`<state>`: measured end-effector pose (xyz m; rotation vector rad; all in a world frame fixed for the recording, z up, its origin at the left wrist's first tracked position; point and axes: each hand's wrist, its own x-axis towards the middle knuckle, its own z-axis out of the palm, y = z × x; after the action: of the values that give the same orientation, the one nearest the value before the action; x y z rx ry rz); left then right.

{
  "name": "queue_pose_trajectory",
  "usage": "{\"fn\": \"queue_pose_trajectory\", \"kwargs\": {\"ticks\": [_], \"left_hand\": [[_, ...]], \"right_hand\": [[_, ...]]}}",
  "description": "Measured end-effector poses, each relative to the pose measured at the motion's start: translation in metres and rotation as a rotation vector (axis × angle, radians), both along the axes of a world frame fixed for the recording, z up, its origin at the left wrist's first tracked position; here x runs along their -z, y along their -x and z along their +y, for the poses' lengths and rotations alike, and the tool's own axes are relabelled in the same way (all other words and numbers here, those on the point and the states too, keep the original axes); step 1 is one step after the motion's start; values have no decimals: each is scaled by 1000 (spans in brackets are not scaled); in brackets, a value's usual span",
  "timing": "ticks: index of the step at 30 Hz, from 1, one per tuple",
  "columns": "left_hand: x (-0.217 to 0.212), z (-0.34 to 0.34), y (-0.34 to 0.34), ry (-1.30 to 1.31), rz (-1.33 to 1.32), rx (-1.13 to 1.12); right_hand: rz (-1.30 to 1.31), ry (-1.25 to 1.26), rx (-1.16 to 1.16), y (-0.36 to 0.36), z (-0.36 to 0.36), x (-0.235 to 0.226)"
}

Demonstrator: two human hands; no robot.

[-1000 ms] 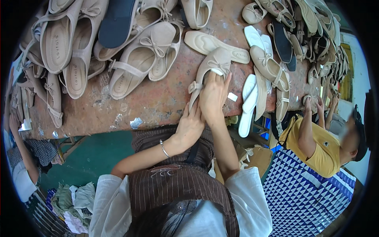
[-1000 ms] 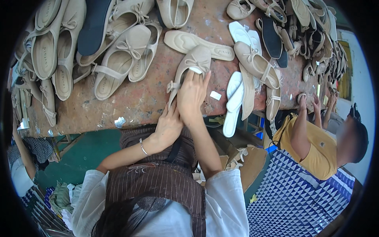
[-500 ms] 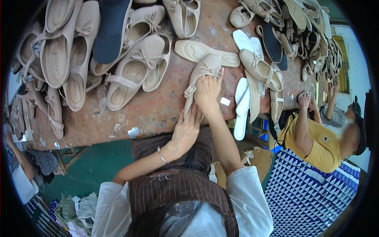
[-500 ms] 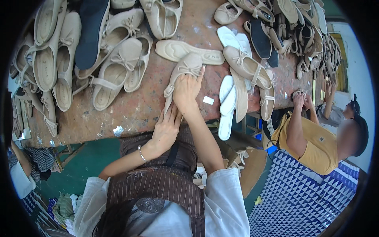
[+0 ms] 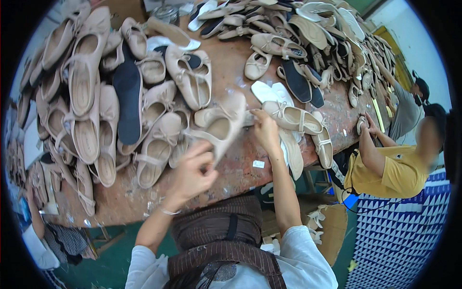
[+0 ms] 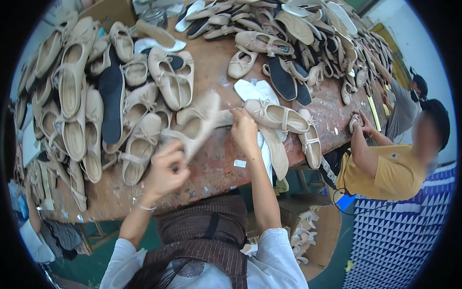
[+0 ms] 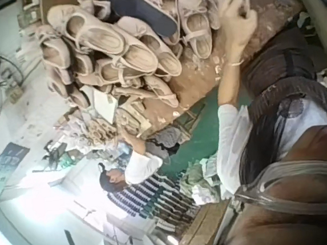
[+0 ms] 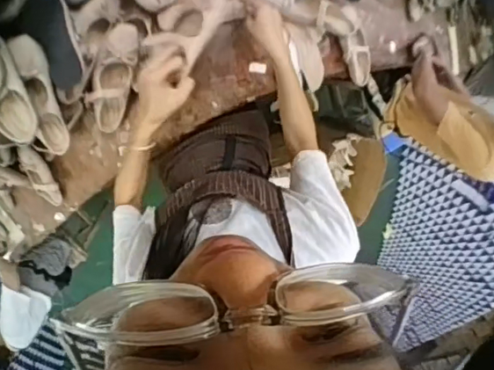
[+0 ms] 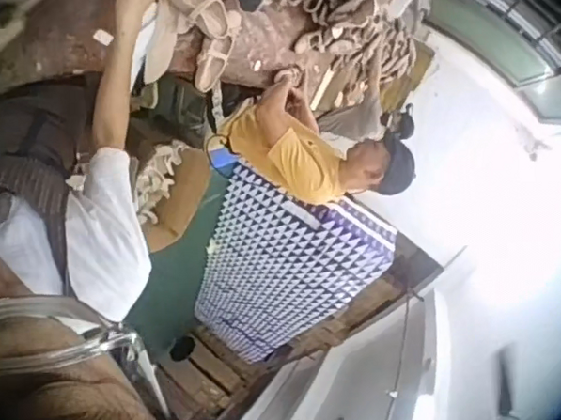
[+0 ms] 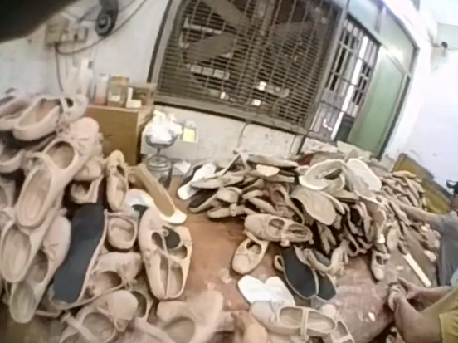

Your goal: The person inserts insoles and padding into shoes by hand, then presses and smooths the material inside each shoe.

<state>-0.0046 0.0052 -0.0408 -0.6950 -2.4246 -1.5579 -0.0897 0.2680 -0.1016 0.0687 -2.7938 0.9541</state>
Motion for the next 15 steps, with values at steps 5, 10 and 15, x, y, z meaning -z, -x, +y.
{"fn": "queue_pose_trajectory", "kwargs": {"ticks": [5, 10, 15], "left_hand": [[-102, -81, 81, 445, 471, -487], [-127, -99, 137, 1159, -60, -495], [-136, -54, 174, 1409, 89, -582]], "right_hand": [[31, -260, -154, 29, -10, 35], [-33, 16, -202, 17, -7, 3], [-217, 522, -141, -33, 1, -31]]}}
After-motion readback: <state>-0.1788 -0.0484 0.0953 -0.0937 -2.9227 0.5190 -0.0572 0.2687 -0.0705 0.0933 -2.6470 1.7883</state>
